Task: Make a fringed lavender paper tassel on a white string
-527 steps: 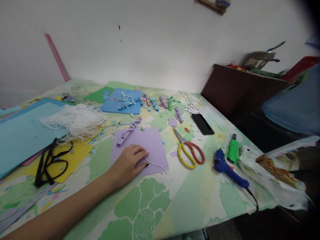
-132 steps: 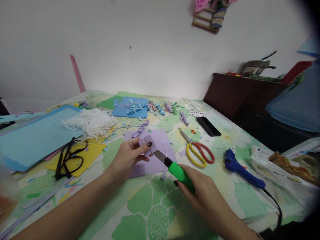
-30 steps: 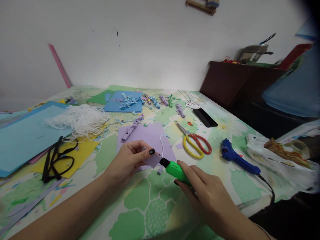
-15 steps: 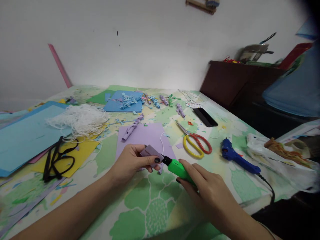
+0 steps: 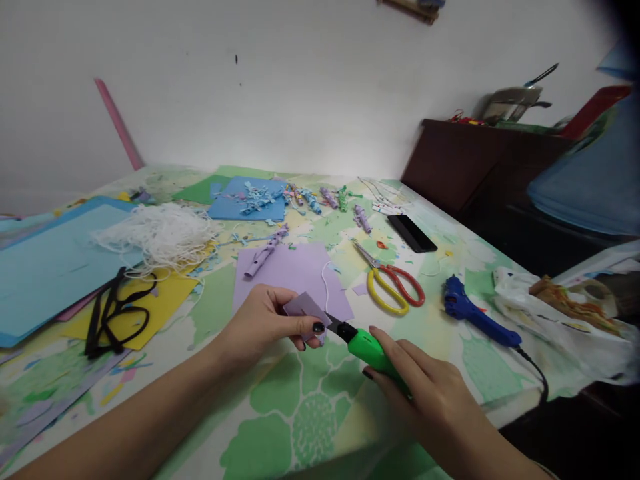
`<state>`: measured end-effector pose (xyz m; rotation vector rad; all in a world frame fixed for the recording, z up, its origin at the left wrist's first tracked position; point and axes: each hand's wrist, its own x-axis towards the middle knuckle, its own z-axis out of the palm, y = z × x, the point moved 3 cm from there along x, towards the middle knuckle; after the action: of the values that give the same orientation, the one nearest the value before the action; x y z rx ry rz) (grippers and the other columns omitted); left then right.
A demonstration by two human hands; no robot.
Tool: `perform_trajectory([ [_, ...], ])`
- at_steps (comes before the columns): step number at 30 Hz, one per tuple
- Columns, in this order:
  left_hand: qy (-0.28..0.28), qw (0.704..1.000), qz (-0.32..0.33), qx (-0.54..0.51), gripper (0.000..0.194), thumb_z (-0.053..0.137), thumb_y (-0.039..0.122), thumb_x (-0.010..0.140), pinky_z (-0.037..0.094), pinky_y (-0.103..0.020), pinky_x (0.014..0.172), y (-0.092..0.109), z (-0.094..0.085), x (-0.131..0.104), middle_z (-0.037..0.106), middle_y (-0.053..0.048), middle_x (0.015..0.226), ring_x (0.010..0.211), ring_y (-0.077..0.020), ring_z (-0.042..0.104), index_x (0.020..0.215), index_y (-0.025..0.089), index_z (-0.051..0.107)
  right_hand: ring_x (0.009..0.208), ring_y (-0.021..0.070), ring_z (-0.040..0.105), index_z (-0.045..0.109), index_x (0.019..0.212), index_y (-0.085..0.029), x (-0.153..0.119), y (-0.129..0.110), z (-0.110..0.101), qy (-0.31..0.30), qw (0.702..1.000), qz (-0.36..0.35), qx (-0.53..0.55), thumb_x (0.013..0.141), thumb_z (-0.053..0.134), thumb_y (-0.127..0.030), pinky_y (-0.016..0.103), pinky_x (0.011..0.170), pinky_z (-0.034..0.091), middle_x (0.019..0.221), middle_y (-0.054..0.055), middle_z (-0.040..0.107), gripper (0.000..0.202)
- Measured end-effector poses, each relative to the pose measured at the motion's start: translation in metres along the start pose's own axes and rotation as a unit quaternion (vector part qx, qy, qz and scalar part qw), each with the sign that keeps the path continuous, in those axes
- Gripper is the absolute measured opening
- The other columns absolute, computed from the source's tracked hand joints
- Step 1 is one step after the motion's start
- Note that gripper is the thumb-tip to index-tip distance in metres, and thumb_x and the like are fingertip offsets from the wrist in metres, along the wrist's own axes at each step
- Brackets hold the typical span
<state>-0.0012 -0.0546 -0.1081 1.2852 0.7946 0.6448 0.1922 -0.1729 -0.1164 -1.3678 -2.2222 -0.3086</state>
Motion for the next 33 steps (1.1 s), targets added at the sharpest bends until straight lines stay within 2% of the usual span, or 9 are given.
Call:
perform_trajectory([
  [6, 0.011, 0.999, -0.029, -0.022, 0.006, 0.078, 0.016, 0.068, 0.046, -0.012, 0.045, -0.006, 0.003, 0.001, 0.070, -0.002, 0.053, 0.046, -0.0065, 0.061, 0.065, 0.013, 0.074, 0.055, 0.0203, 0.062, 0.046, 0.132, -0.006, 0.001, -0.002, 0.003, -0.001, 1.000, 0.002, 0.001, 0.096, 0.047, -0.024, 0.032, 0.045, 0.050, 0.076, 0.008, 0.063, 0.040],
  [16, 0.019, 0.999, -0.036, -0.028, 0.010, 0.080, 0.020, 0.065, 0.048, -0.014, 0.046, -0.005, 0.006, -0.001, 0.071, -0.003, 0.055, 0.047, -0.0086, 0.063, 0.066, 0.013, 0.073, 0.058, 0.0225, 0.065, 0.049, 0.128, -0.005, 0.016, -0.008, 0.000, -0.006, 1.000, 0.007, 0.007, 0.098, 0.044, -0.027, 0.034, 0.047, 0.053, 0.078, 0.010, 0.065, 0.038],
  [24, 0.001, 0.999, -0.044, 0.028, 0.009, 0.079, 0.022, 0.066, 0.046, -0.017, 0.046, -0.001, 0.000, -0.003, 0.069, -0.003, 0.052, 0.048, -0.0101, 0.061, 0.066, 0.014, 0.074, 0.059, 0.0194, 0.063, 0.043, 0.134, -0.009, 0.002, 0.002, -0.007, -0.032, 0.999, 0.008, 0.011, 0.097, 0.046, -0.026, 0.032, 0.052, 0.053, 0.079, 0.008, 0.064, 0.040],
  [33, -0.017, 0.996, -0.083, 0.000, 0.010, 0.080, 0.019, 0.064, 0.046, -0.017, 0.043, -0.012, 0.009, 0.000, 0.068, -0.002, 0.054, 0.047, -0.0106, 0.062, 0.068, 0.012, 0.073, 0.061, 0.0212, 0.063, 0.041, 0.135, -0.008, 0.001, -0.001, -0.003, -0.041, 0.999, 0.003, 0.007, 0.097, 0.047, -0.025, 0.034, 0.049, 0.050, 0.080, 0.008, 0.063, 0.042],
])
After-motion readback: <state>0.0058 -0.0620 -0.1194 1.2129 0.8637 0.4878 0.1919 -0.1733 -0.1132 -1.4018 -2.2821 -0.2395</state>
